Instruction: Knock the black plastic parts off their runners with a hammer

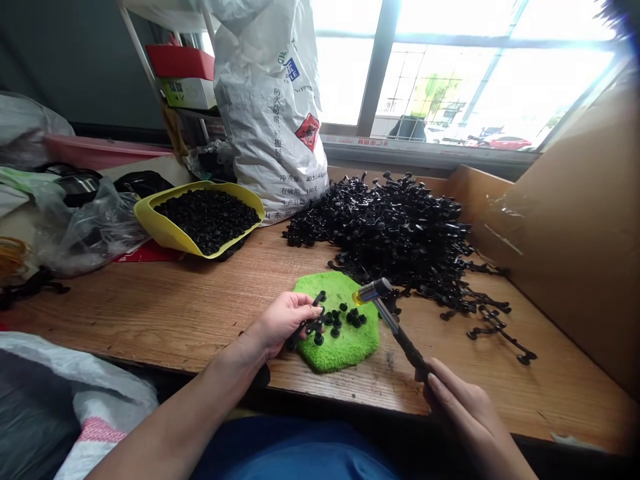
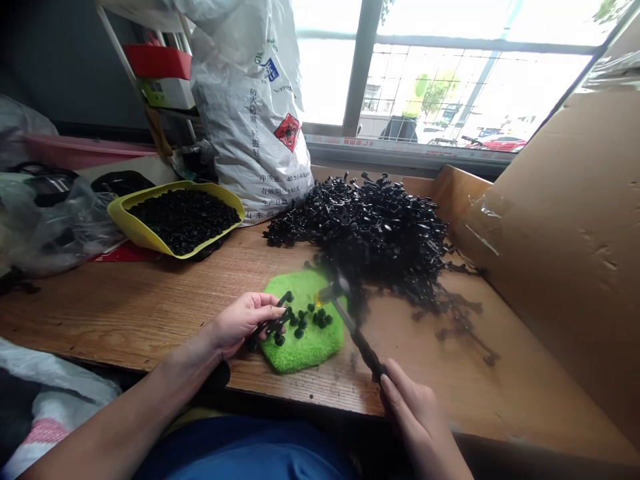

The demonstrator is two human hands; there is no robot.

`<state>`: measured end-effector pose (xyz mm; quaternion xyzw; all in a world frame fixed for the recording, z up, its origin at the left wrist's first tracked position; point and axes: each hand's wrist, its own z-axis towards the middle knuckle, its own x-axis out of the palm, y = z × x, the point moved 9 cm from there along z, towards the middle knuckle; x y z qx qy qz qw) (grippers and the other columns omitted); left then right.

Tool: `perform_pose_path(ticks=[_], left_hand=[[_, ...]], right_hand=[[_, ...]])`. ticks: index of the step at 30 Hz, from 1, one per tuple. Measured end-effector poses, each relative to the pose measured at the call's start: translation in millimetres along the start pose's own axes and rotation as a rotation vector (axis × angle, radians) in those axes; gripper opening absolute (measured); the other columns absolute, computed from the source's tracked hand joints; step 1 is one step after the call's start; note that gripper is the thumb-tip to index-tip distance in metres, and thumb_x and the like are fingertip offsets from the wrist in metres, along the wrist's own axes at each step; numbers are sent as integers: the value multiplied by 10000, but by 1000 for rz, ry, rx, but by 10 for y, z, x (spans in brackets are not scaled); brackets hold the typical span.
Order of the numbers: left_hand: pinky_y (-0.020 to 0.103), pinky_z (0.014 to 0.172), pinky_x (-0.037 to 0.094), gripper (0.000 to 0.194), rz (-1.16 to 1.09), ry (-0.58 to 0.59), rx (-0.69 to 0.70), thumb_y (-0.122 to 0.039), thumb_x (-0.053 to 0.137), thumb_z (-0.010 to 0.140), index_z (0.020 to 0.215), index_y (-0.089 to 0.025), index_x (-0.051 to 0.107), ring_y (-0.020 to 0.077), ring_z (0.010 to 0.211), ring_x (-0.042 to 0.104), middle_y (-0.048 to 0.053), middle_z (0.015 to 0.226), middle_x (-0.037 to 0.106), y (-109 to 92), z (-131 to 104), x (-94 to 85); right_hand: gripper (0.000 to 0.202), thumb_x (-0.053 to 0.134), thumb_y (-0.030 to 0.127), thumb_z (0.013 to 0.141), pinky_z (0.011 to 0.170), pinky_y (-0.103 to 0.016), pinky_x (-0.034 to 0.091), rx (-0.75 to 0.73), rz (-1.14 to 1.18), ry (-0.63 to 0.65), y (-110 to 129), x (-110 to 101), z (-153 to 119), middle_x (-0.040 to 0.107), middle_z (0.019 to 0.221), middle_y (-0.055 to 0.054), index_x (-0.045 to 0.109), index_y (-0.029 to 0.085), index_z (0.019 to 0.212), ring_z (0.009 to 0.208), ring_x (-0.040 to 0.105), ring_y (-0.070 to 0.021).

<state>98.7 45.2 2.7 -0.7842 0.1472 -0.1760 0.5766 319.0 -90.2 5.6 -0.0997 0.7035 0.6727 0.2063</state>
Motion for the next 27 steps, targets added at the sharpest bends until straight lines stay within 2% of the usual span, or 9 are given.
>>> perform_pose_path(ticks=[6,13,16,20,22,25,27], left_hand=[[140,337,280,139,70,-50,-14,-221,634,698,691,-95,576,53,382,470,55,576,631,-18,71,-13],[132,322,246,128,88,-27,-32,-204,617,700,660,-95,564,27,338,412,54,556,627,-35,44,33],[140,302,220,136,133,-49,-35,-222,613,704,662,-104,560,22,304,376,37,545,617,-28,52,9],[153,282,178,146,184,-91,-33,-253,620,705,681,-125,554,22,277,333,-10,513,571,-13,74,-27],[155,280,186,136,192,-104,-23,-237,617,707,667,-131,543,23,279,325,-30,501,535,-22,79,-31],[161,272,172,149,199,-107,-24,-212,589,730,627,-139,510,23,274,300,-51,472,476,-38,78,-19],[165,272,166,157,202,-105,-36,-197,583,735,614,-145,496,24,273,293,-60,462,449,-45,73,-13]], right_hand=[[272,457,436,859,441,-233,311,-40,-5,-44,28,-36,2,459,567,26,576,192,865,502,421,-130],[265,437,429,872,536,-249,371,-84,-55,-57,67,-27,0,538,625,8,569,202,841,560,494,-159],[249,406,412,896,539,-256,357,-116,-130,-25,167,14,-18,528,616,12,549,214,847,549,488,-158],[221,350,385,921,516,-267,346,-215,-234,-53,349,-27,-23,515,623,13,493,235,997,525,490,-168],[200,345,387,918,503,-272,332,-241,-366,-16,381,-9,8,527,627,5,487,250,952,526,503,-180],[215,354,407,911,494,-276,317,-234,-588,104,353,63,66,546,617,-4,489,260,828,523,513,-193],[210,334,407,920,494,-272,324,-239,-591,91,383,35,90,537,613,2,485,265,891,516,514,-189]])
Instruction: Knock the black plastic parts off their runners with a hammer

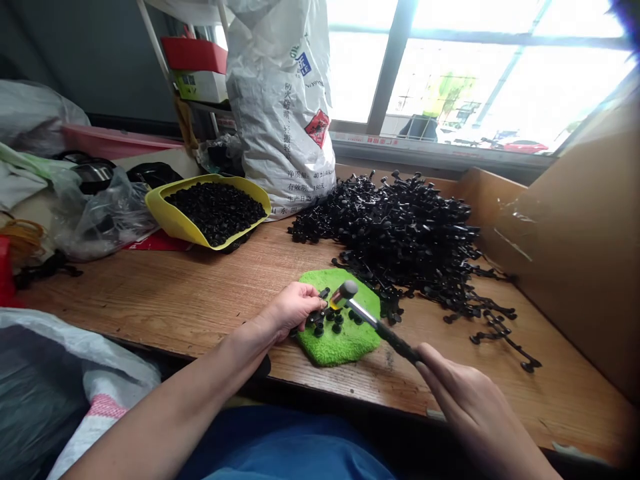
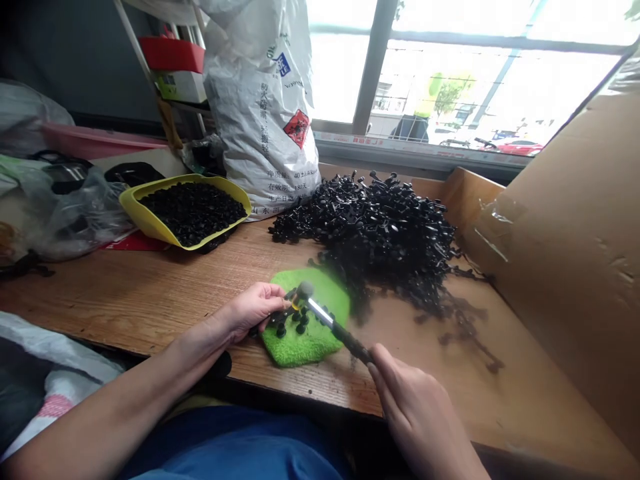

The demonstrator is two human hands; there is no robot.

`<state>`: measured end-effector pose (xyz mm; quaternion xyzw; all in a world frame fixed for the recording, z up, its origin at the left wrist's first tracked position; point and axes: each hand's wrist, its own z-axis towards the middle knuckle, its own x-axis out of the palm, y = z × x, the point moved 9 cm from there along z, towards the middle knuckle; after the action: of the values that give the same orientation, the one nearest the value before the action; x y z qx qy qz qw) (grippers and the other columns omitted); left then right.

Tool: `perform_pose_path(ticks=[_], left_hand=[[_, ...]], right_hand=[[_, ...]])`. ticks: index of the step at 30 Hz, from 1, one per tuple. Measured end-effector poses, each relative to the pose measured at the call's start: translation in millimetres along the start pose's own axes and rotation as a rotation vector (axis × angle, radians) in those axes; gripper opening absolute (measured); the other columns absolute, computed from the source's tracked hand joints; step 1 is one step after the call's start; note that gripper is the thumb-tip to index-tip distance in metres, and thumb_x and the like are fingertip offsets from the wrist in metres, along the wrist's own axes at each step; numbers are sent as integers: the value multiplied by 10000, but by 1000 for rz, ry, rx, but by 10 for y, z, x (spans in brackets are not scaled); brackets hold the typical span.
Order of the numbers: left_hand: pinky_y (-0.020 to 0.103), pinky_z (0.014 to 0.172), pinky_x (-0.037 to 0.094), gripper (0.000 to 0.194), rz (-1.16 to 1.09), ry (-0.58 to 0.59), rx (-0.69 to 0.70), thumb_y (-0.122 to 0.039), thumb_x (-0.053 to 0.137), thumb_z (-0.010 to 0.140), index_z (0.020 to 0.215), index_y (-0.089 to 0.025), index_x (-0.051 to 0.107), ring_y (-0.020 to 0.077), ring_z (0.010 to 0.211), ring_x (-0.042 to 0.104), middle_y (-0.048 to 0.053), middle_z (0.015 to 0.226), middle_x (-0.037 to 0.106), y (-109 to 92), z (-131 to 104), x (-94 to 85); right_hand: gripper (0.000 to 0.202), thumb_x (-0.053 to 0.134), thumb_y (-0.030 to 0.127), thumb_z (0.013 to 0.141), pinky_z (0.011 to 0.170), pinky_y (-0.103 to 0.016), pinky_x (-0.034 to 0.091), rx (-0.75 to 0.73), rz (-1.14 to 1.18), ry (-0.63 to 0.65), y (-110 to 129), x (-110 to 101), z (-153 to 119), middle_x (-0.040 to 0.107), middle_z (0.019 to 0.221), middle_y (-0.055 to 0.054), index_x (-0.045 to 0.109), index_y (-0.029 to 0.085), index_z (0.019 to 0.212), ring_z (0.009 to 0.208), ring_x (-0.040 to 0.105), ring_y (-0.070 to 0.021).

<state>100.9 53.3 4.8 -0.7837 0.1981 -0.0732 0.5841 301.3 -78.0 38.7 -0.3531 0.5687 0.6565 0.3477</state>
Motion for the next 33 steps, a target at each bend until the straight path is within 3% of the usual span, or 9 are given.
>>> perform_pose_path(ticks=[3,7,12,17,20,24,27,30,33], left_hand=[[167,281,182,148,9,-2,-16,-180,582,734,619,-148,494,26,280,302,-61,474,456,-8,-8,-3],[170,278,169,176,50,-3,-9,-199,580,741,601,-150,486,27,272,292,-64,450,438,-21,-15,-4],[170,271,154,192,85,-18,3,-193,570,744,587,-157,465,29,259,287,-72,434,405,-1,-3,-22],[166,272,159,204,92,-17,9,-225,598,736,589,-154,474,30,257,293,-72,432,414,-13,-8,-25],[166,275,163,196,111,-28,17,-225,601,731,593,-151,484,31,257,295,-73,427,412,-20,-16,-27],[168,278,175,184,114,-34,34,-252,592,732,614,-148,496,37,266,310,-63,447,442,13,10,0],[164,286,181,177,40,21,54,-294,594,732,680,-140,524,36,282,324,-47,492,488,8,-39,-34],[146,337,264,245,-38,57,94,-357,614,727,825,-136,573,51,391,442,-4,646,580,-56,-340,-364],[130,428,341,278,88,-65,42,-392,632,716,875,-164,613,92,562,549,-10,727,626,-10,-905,-1092]], right_hand=[[223,294,410,930,486,-267,328,9,26,-40,12,-47,18,517,595,8,457,259,913,506,514,-187],[254,299,419,931,483,-281,301,-14,-150,109,14,85,31,515,570,4,440,258,796,507,513,-196],[222,294,399,937,504,-273,354,-59,-61,-45,49,-127,50,569,644,-16,461,254,926,545,545,-189],[239,283,393,941,479,-288,308,-54,-211,63,39,17,54,586,628,-22,475,261,886,539,558,-213],[230,284,373,942,489,-285,314,-56,-162,11,45,23,47,596,648,-23,474,259,882,542,555,-204],[251,321,409,923,486,-285,291,9,-139,37,-13,41,39,528,569,5,469,258,789,518,519,-201],[272,357,444,906,491,-274,314,49,179,-29,-73,-55,-9,487,589,9,477,240,770,515,471,-168],[317,379,466,891,432,-245,300,139,640,-58,-220,-44,-124,432,583,19,480,215,727,475,402,-127],[330,393,463,885,398,-232,259,230,905,-80,-395,37,-264,426,547,23,478,200,704,430,360,-105]])
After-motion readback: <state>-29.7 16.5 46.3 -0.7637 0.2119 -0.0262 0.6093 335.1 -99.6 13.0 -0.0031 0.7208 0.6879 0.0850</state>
